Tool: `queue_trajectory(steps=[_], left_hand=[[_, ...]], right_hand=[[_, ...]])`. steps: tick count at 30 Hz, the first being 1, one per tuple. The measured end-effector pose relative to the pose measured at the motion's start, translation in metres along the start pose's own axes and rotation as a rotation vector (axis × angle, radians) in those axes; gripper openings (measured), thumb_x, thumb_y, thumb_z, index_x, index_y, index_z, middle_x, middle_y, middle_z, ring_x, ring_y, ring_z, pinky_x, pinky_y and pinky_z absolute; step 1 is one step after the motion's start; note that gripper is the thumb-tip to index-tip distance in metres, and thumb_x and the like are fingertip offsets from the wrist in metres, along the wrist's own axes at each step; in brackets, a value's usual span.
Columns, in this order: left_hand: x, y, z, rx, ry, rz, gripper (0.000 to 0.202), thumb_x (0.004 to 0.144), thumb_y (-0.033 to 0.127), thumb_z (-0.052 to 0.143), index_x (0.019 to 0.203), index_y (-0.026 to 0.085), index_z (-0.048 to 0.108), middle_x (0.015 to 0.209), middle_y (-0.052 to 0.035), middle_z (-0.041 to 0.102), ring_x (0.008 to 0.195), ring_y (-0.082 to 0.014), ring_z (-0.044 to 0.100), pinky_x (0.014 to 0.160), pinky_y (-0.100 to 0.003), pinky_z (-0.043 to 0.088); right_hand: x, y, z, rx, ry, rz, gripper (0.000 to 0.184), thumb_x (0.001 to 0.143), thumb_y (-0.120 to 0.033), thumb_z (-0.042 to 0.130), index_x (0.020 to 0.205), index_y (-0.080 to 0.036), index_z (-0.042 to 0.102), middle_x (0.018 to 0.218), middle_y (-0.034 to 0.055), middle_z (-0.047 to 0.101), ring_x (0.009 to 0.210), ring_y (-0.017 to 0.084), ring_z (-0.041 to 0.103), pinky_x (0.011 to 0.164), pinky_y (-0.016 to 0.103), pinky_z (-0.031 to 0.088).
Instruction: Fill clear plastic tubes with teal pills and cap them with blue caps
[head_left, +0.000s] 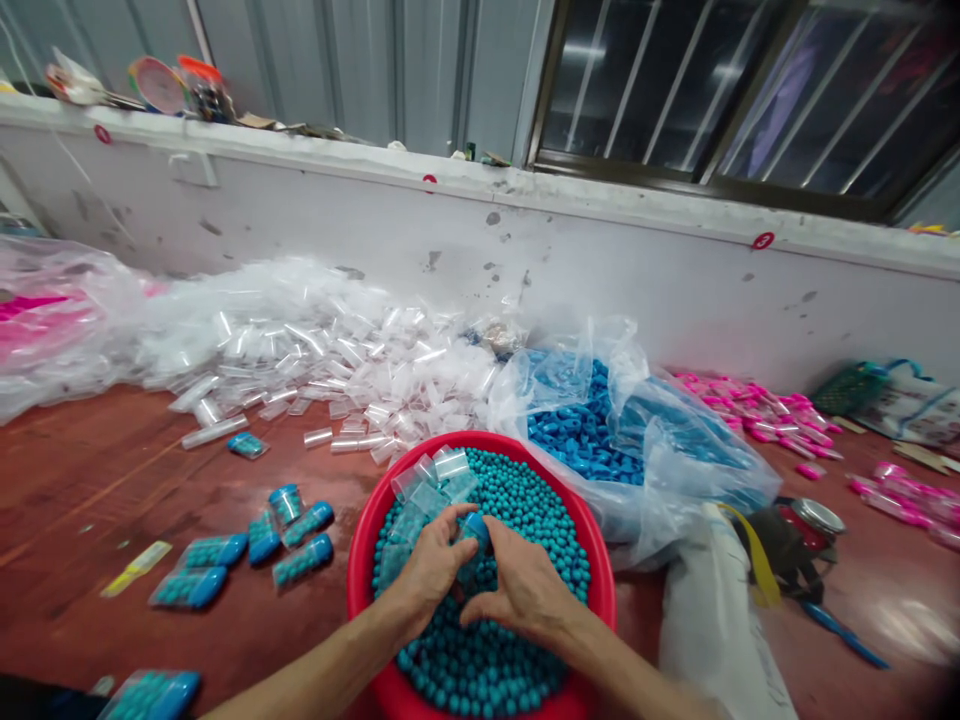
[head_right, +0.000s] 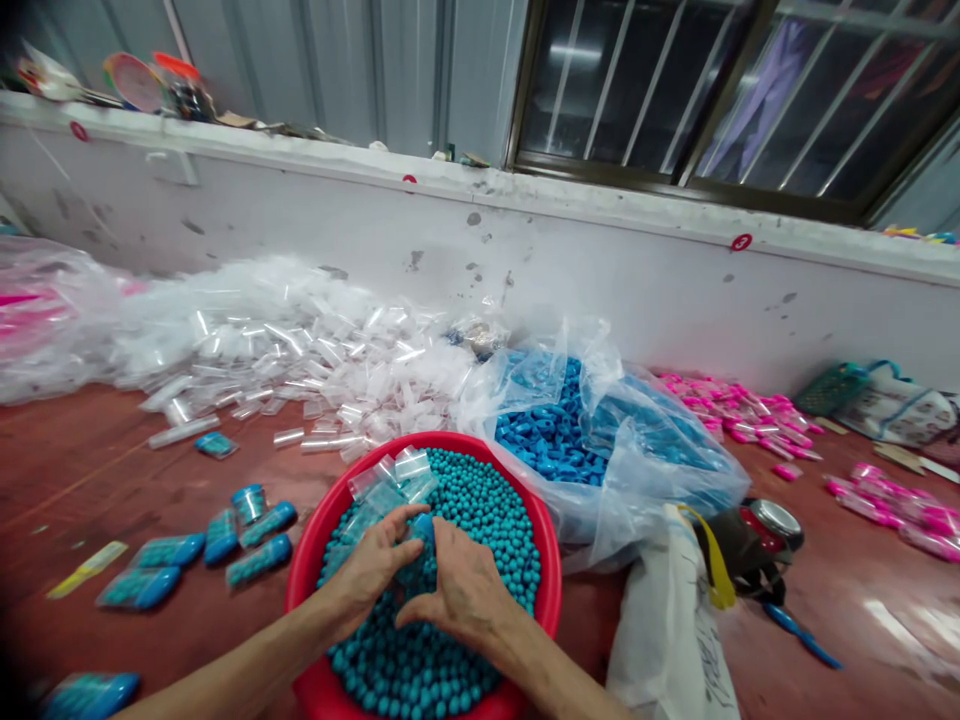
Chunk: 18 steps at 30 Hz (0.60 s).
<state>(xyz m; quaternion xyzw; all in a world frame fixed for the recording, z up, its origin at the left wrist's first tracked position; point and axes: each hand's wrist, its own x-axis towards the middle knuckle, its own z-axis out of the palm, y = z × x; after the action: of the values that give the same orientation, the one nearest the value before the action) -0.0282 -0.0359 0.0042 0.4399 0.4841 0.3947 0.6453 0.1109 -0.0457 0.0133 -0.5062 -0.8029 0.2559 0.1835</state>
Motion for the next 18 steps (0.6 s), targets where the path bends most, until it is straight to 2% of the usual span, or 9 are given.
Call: queue_trajectory(steps=[5, 10, 14, 18], left_hand=[[0.001, -0.006, 0.0, 0.028, 0.046, 0.075, 0.031, 0.064, 0.016, 0.053, 0.095, 0.017, 0.05, 0.069, 0.004, 0.049, 0.064, -0.0101, 0.046, 0.055, -0.019, 0.036], [-0.003, -0.003, 0.001, 0.083, 0.0, 0.021, 0.028, 0.066, 0.014, 0.05, 0.094, 0.017, 0.048, 0.06, 0.0065, 0.043, 0.056, -0.0087, 0.041, 0.05, -0.019, 0.031], [-0.004, -0.001, 0.005, 0.098, 0.009, 0.017, 0.028, 0.066, 0.019, 0.054, 0.092, 0.016, 0.047, 0.058, 0.007, 0.043, 0.057, -0.0098, 0.042, 0.053, -0.02, 0.033], [0.0, -0.001, 0.01, 0.12, -0.005, 0.057, 0.023, 0.066, 0.028, 0.056, 0.083, 0.017, 0.047, 0.057, 0.0069, 0.042, 0.057, -0.0107, 0.042, 0.052, -0.021, 0.031]], right_hand=[[-0.002, -0.006, 0.008, -0.128, 0.015, 0.042, 0.058, 0.059, -0.047, 0.068, 0.103, -0.015, 0.048, 0.094, 0.0081, 0.059, 0.087, 0.027, 0.056, 0.07, 0.035, 0.043], [-0.009, -0.008, 0.009, -0.127, 0.031, -0.008, 0.06, 0.062, -0.046, 0.068, 0.109, -0.016, 0.044, 0.1, 0.0081, 0.057, 0.09, 0.025, 0.054, 0.072, 0.034, 0.043], [-0.007, -0.007, 0.013, -0.236, 0.096, 0.016, 0.046, 0.067, -0.045, 0.06, 0.099, -0.015, 0.048, 0.091, 0.0084, 0.059, 0.084, 0.026, 0.056, 0.067, 0.034, 0.043], [-0.004, -0.003, 0.015, -0.297, 0.144, -0.027, 0.038, 0.063, -0.04, 0.06, 0.09, -0.016, 0.049, 0.082, 0.0055, 0.06, 0.076, 0.023, 0.058, 0.062, 0.03, 0.043]])
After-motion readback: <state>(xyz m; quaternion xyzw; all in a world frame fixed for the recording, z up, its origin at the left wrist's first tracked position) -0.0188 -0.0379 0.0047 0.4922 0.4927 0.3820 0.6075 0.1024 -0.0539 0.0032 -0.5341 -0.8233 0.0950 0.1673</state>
